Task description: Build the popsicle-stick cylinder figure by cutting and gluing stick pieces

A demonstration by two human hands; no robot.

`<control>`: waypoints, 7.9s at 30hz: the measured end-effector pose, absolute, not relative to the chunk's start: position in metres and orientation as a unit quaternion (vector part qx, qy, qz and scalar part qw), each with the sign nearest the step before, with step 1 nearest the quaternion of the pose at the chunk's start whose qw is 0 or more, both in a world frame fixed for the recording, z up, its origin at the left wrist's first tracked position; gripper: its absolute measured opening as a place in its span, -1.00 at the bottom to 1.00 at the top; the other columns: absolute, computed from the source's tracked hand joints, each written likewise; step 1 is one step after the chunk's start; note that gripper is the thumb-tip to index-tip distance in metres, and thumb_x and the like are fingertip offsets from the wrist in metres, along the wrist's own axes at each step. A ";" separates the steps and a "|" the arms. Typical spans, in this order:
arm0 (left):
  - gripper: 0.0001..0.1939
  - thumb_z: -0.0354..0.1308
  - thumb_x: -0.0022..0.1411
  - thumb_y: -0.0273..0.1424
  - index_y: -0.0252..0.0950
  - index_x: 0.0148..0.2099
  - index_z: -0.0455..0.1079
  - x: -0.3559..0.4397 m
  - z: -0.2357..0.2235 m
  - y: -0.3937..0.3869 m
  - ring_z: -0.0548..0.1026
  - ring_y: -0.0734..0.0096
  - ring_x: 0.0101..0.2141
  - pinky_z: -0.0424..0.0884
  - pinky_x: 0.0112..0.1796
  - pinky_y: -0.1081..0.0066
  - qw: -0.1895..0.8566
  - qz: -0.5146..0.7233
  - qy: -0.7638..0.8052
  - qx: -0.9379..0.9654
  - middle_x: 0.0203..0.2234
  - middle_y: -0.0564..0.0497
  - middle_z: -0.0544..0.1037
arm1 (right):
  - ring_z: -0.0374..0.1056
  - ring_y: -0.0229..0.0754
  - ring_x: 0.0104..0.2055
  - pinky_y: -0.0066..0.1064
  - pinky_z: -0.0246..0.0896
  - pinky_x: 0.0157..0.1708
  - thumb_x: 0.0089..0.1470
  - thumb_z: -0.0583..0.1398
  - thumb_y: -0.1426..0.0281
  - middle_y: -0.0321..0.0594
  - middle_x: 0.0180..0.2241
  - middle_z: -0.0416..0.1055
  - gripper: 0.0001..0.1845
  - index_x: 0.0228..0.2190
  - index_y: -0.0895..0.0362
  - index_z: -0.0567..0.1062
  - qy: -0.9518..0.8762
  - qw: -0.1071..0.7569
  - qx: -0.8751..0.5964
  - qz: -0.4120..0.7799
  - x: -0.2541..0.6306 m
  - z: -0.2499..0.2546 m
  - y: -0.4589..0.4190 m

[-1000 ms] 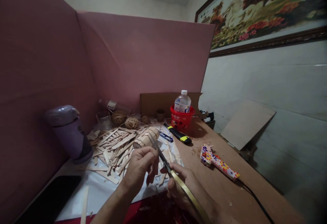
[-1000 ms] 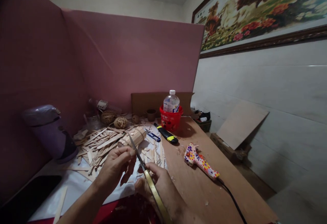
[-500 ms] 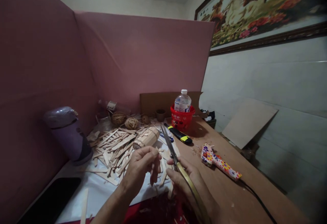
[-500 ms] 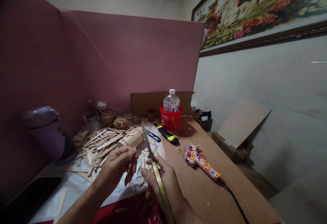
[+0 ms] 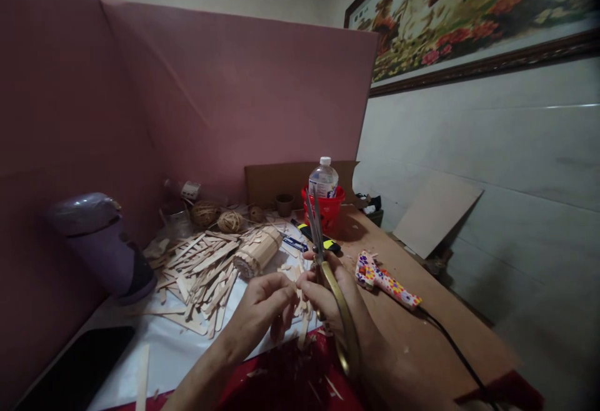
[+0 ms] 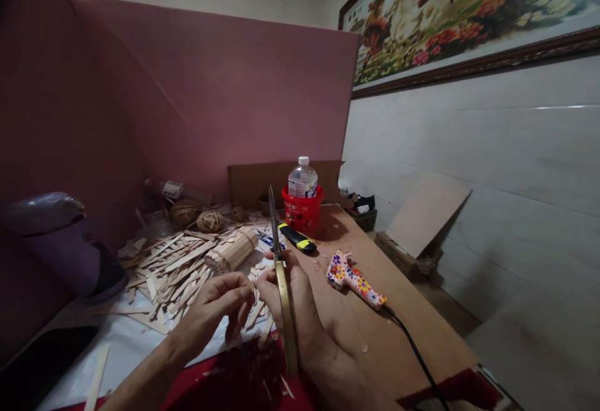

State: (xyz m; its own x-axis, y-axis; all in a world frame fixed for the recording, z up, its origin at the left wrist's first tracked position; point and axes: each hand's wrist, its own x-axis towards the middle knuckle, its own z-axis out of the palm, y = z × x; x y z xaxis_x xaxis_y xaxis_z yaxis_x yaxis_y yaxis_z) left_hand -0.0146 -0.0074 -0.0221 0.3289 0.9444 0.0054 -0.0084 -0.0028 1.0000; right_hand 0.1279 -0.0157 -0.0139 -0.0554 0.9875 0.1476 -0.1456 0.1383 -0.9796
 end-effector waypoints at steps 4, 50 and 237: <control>-0.69 0.12 0.10 -0.19 -0.31 -0.54 0.29 -0.011 -0.019 -0.009 0.24 0.60 -0.80 0.13 -0.74 0.57 0.567 0.397 0.423 0.584 -0.77 0.11 0.36 | 0.16 -0.32 -0.53 -0.47 0.09 -0.53 -0.13 0.22 0.42 -0.42 -0.53 0.22 -0.58 -0.16 0.15 0.29 -0.503 0.558 -0.411 0.517 0.125 -0.013 -0.009; -0.69 0.18 0.09 -0.21 -0.35 -0.51 0.32 -0.009 -0.021 -0.010 0.31 0.57 -0.77 0.22 -0.68 0.52 0.540 0.498 0.406 0.543 -0.70 0.07 0.45 | 0.25 -0.28 -0.58 -0.44 0.15 -0.58 -0.20 0.28 0.42 -0.43 -0.57 0.27 -0.63 -0.28 0.06 0.32 -0.457 0.615 -0.377 0.520 0.125 -0.017 -0.006; -0.07 0.36 -0.10 -0.35 -0.36 0.29 0.05 -0.023 -0.041 0.020 0.50 0.07 -0.11 0.40 -0.19 0.30 0.549 0.566 0.436 0.433 -0.11 -0.22 0.55 | 0.29 -0.24 -0.46 -0.45 0.16 -0.44 0.08 0.15 0.39 -0.31 -0.50 0.39 -0.91 -0.45 0.11 0.38 -0.666 0.508 -0.455 0.302 0.116 -0.050 0.019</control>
